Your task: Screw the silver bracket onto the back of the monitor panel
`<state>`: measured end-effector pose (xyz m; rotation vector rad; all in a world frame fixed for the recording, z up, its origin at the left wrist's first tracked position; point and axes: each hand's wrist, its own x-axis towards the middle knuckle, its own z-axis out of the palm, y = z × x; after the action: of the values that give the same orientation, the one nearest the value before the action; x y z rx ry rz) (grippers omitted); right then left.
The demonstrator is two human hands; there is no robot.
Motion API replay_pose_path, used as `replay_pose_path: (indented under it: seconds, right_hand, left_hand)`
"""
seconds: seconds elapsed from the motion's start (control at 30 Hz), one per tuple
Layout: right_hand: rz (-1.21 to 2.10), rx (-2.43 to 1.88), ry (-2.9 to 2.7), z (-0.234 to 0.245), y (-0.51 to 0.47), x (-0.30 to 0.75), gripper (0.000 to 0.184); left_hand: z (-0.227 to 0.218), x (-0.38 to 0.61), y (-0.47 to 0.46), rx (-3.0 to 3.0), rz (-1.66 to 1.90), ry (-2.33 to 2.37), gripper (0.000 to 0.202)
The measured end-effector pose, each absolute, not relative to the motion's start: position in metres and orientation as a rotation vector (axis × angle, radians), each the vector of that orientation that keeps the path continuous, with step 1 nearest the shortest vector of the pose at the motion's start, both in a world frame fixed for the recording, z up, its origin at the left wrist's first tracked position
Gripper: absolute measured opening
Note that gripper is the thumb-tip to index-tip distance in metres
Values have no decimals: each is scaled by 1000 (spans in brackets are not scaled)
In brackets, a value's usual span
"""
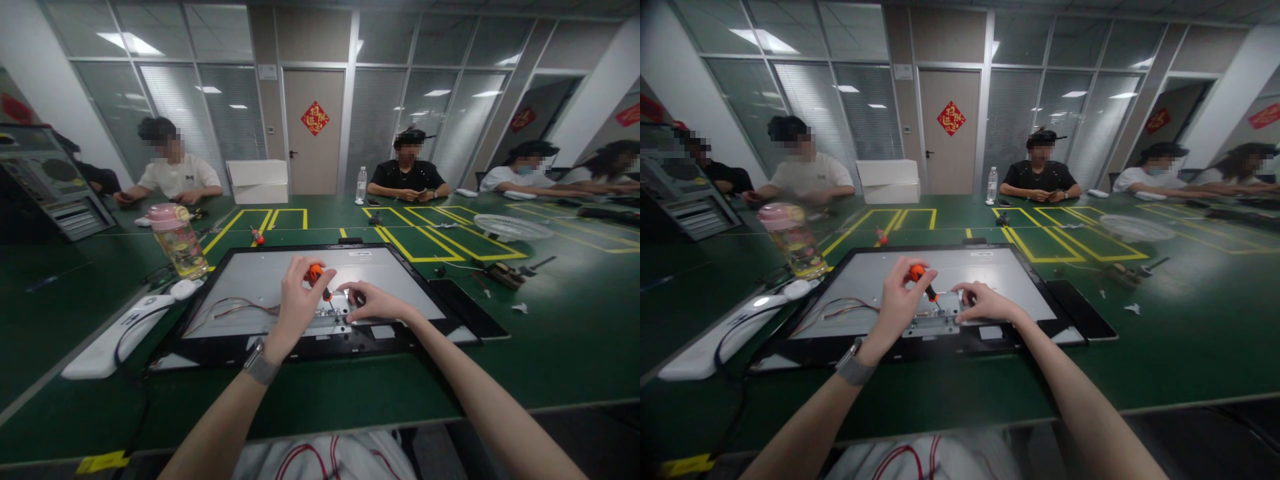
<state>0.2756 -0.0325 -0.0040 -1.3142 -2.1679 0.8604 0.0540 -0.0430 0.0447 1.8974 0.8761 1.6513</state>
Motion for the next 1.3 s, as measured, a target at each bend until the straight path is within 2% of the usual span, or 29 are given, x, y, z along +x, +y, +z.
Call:
replay_pose_path:
  seconds: [0.13, 0.33, 0.57, 0.8, 1.0, 1.2, 1.3]
  right_hand:
    - [874, -1325, -2161, -3, -33, 275, 72]
    - [871, -1331, -2168, -1, -34, 274, 72]
    - [883, -1307, -2164, -4, -32, 275, 73]
    - [869, -1340, -2161, -1, -34, 274, 73]
    - [854, -1328, -2174, -4, -32, 276, 73]
    - [871, -1335, -2172, -2, -34, 275, 72]
    - [874, -1344, -2165, 0, -35, 274, 72]
  left_hand:
    - [46, 54, -44, 1854, 1690, 881, 18]
    - [48, 54, -41, 1672, 1552, 701, 28]
    - [48, 53, -39, 1646, 1615, 709, 23]
    - [45, 55, -38, 1538, 1575, 662, 31]
    - [47, 55, -37, 1604, 1625, 729, 22]
    - [45, 54, -35, 1556, 1580, 696, 30]
    - [45, 54, -34, 1565, 1593, 719, 27]
